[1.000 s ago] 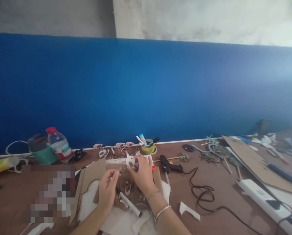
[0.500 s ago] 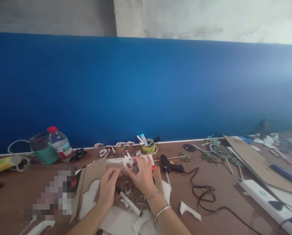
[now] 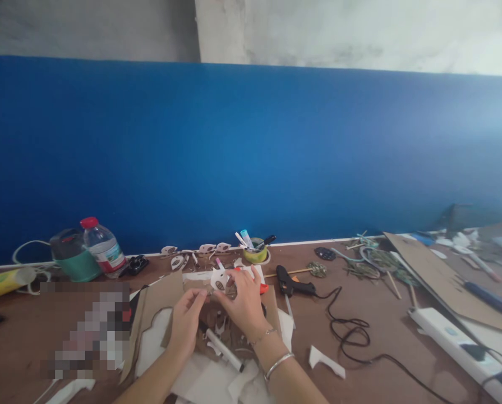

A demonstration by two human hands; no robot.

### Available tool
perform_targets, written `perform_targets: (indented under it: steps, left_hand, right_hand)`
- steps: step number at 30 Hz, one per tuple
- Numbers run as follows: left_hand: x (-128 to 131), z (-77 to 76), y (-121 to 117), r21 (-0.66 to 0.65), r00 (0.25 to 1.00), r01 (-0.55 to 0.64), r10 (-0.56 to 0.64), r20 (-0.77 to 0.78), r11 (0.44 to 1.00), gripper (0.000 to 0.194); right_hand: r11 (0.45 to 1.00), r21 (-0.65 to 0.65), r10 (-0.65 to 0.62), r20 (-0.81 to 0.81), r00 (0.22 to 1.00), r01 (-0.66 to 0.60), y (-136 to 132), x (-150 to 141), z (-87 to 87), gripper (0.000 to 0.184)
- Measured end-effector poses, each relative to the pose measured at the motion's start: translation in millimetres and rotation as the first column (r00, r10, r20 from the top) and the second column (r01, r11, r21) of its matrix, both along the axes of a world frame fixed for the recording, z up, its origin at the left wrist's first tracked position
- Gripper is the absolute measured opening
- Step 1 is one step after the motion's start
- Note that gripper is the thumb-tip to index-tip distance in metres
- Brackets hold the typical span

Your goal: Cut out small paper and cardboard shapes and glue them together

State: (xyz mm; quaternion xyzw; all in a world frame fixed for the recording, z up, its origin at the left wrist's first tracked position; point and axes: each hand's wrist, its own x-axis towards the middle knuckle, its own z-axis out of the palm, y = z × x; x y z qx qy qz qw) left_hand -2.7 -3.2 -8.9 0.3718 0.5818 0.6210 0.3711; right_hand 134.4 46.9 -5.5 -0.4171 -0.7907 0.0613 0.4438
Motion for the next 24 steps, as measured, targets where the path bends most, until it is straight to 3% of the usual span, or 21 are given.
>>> perform_targets:
  steps: [24]
  left_hand:
    - [-3.7,-10.4,2.3,0.025,0.994,0.032,-0.029,-0.107,0.999,0.031]
  right_hand:
    - [0.999,0.037,-0.003,-0.009,1.0,0.004,-0.6,-2.7,-0.9,0.027]
